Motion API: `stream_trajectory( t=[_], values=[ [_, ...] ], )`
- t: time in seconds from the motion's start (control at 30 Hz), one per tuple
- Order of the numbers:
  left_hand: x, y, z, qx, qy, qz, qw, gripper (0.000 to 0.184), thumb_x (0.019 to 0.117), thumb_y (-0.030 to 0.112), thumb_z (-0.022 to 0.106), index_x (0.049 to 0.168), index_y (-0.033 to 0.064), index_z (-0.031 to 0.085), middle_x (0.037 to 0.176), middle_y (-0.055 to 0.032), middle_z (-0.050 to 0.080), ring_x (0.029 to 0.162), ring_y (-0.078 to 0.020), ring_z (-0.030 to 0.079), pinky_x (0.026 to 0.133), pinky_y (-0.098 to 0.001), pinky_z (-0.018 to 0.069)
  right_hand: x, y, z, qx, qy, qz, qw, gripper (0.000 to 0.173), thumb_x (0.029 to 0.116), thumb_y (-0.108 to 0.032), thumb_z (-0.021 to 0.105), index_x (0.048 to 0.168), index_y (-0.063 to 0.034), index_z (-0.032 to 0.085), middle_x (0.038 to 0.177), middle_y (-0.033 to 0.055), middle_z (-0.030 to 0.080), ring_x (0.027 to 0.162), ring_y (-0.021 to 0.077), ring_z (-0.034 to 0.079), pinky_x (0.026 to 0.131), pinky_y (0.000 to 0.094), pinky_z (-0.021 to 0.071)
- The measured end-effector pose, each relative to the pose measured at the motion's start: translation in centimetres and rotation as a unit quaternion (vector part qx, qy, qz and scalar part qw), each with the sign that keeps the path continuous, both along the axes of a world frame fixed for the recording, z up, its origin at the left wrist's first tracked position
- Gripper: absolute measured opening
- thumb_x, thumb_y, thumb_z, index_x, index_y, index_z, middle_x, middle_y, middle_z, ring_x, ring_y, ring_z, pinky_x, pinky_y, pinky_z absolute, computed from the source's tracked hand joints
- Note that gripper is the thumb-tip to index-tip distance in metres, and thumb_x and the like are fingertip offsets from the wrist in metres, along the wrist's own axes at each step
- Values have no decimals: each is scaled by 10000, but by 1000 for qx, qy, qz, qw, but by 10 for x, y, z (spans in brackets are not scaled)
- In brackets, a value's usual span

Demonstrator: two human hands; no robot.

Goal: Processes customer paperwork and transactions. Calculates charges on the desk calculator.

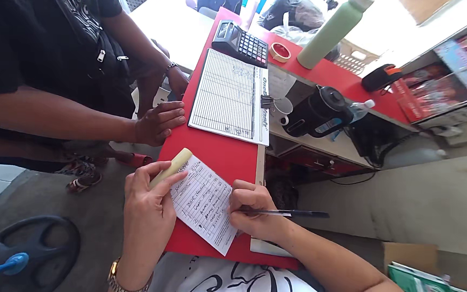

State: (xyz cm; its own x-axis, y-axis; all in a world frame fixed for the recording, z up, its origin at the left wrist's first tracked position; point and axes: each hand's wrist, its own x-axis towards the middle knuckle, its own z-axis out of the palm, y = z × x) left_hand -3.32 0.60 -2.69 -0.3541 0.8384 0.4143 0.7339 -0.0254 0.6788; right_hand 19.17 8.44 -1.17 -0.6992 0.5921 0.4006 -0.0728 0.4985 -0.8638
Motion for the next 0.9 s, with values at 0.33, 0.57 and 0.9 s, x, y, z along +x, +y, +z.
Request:
stream_trajectory(
  t=[0.33, 0.57, 0.9],
  values=[
    [0, 0, 0, -2, 1, 1, 1000, 381, 969, 101, 475, 1079, 262, 803, 1278, -102, 641, 1196, -268, 560, 983, -426, 448, 0, -2, -1, 10, 2, -25, 1000, 130, 841, 25, 621, 725, -3, 571, 740, 40, 503, 700, 46, 490, 592, 149, 386],
    [0, 0, 1, -1, -1, 1, 1000, 386, 964, 92, 476, 1075, 258, 807, 1272, -103, 642, 1195, -262, 561, 988, -417, 449, 1, -3, 0, 18, 3, -28, 999, 135, 829, 30, 630, 714, -4, 566, 731, 42, 509, 698, 48, 496, 592, 151, 390],
    [0, 1, 0, 4, -2, -3, 1000, 389, 961, 93, 477, 1080, 268, 804, 1274, -98, 641, 1196, -254, 560, 989, -407, 449, 2, -1, -1, -21, 18, -43, 999, 122, 842, 42, 623, 741, -6, 575, 751, 37, 524, 699, 39, 520, 592, 144, 422]
  ],
)
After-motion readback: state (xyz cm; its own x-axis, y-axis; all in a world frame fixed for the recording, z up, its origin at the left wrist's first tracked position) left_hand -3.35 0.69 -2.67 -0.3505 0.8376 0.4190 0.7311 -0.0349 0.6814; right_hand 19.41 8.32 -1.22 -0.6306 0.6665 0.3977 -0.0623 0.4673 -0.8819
